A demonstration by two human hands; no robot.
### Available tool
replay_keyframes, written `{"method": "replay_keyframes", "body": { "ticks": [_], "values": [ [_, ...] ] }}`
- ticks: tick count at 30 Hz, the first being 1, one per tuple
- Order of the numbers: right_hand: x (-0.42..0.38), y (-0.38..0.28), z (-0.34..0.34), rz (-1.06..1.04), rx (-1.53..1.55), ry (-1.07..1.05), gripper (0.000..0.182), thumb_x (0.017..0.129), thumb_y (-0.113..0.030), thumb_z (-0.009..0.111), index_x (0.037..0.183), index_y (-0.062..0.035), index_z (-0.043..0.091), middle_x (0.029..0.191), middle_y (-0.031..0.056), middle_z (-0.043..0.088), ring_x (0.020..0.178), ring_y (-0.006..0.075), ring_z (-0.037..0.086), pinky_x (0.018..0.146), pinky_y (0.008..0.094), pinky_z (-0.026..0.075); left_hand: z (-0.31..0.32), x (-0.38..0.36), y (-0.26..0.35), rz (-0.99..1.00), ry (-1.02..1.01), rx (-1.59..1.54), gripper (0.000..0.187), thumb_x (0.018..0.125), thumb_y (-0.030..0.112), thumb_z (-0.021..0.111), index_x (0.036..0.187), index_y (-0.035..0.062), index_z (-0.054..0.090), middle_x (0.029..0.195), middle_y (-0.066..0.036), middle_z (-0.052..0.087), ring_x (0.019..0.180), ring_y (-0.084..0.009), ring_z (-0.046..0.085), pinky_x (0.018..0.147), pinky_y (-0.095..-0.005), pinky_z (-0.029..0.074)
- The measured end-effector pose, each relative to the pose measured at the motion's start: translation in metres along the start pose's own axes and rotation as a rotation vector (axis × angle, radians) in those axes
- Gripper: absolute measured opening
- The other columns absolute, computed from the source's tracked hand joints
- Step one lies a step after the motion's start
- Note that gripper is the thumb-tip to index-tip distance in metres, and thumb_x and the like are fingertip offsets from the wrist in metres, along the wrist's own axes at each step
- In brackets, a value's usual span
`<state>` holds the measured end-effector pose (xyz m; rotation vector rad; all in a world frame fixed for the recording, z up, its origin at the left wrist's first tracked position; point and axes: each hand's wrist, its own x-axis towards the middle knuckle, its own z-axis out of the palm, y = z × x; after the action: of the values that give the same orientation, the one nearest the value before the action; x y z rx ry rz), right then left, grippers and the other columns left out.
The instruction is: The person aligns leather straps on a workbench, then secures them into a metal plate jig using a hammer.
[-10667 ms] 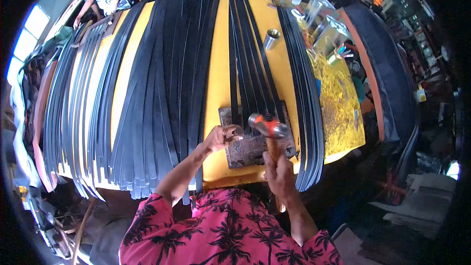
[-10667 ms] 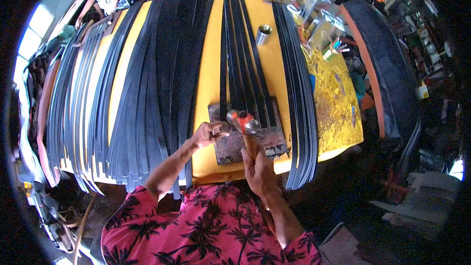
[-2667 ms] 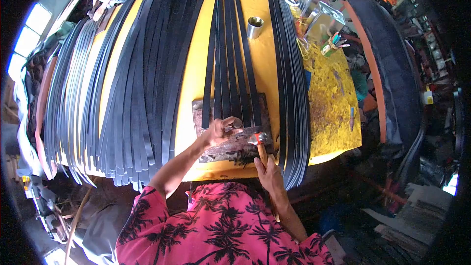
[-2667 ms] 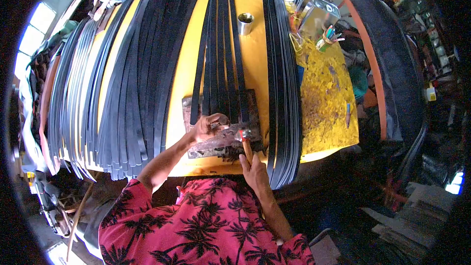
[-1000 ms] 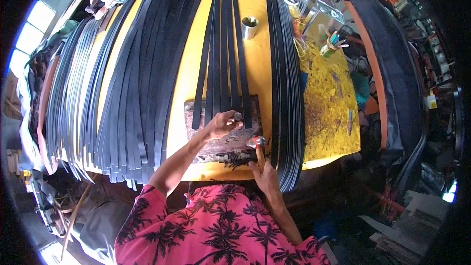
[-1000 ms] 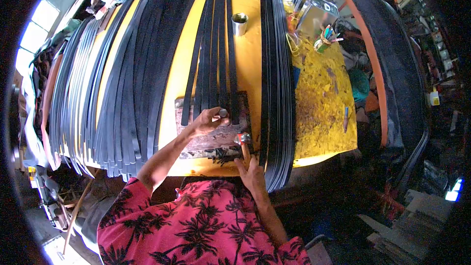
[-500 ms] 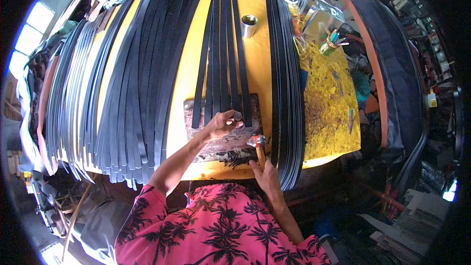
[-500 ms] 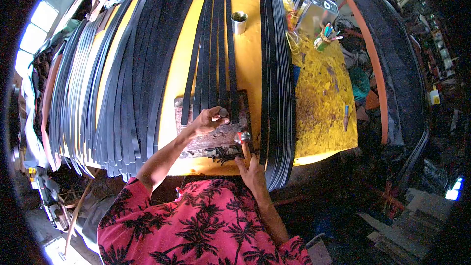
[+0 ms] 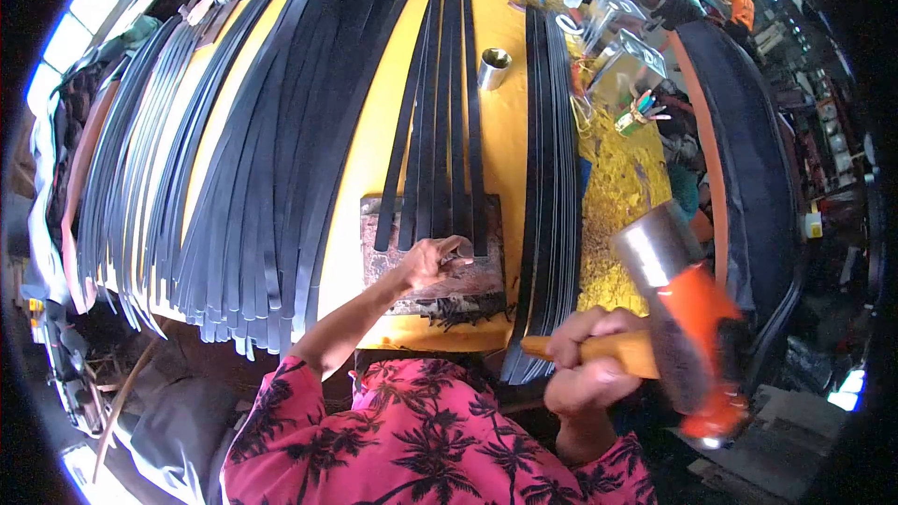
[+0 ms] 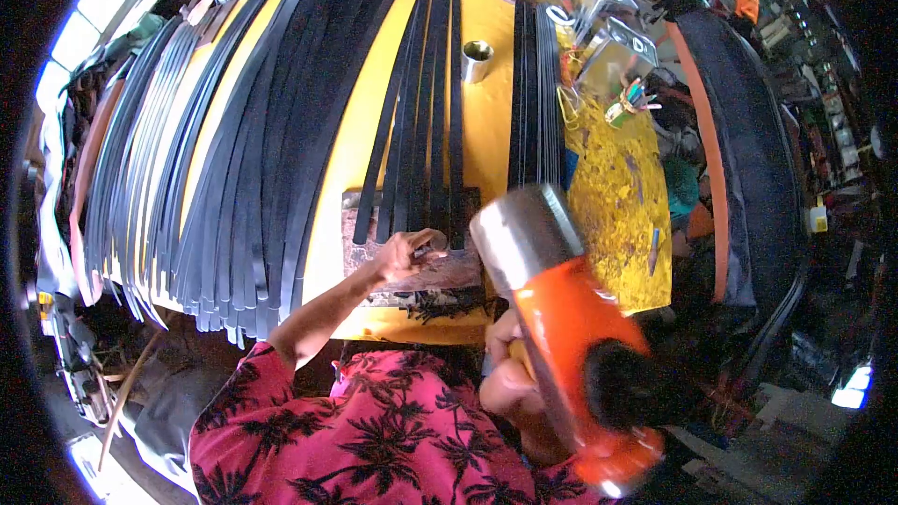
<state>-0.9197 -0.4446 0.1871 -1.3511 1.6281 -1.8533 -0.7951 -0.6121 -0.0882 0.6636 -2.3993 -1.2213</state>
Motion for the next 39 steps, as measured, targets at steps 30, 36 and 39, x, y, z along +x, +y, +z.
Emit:
{"method": "replay_keyframes", "body": {
  "ticks": [30, 36, 39],
  "values": [
    [-0.127, 0.184, -0.041, 0.766, -0.634, -0.358, 0.081, 0.083, -0.062, 0.063, 0.114, 0.0119, 0.051, 0.078, 0.0279, 0.064, 0.077, 0.0438, 0.067, 0.063, 0.0465, 0.052, 0.013, 0.047, 0.016, -0.176, -0.051, -0.366, 0.027, 0.095, 0.026, 0.063, 0.102, 0.0006, 0.059, 0.094, -0.012, 0.069, 0.089, -0.0187, 0.065, 0.079, -0.0373, 0.053],
    [-0.126, 0.183, -0.044, 0.819, -0.618, -0.355, 0.075, 0.084, -0.061, 0.064, 0.108, 0.0092, 0.053, 0.083, 0.0299, 0.063, 0.083, 0.0472, 0.065, 0.065, 0.0479, 0.051, 0.012, 0.048, 0.015, -0.175, -0.1, -0.318, 0.024, 0.094, 0.024, 0.064, 0.102, 0.0018, 0.059, 0.094, -0.009, 0.067, 0.09, -0.0171, 0.064, 0.086, -0.0369, 0.054],
    [-0.126, 0.185, -0.045, 0.804, -0.609, -0.354, 0.076, 0.084, -0.061, 0.063, 0.108, 0.0102, 0.053, 0.085, 0.031, 0.063, 0.084, 0.0474, 0.065, 0.066, 0.0483, 0.051, 0.011, 0.048, 0.018, -0.178, -0.111, -0.305, 0.024, 0.094, 0.024, 0.064, 0.101, 0.0017, 0.059, 0.093, -0.01, 0.068, 0.089, -0.0173, 0.065, 0.086, -0.0374, 0.055]
  ]
}}
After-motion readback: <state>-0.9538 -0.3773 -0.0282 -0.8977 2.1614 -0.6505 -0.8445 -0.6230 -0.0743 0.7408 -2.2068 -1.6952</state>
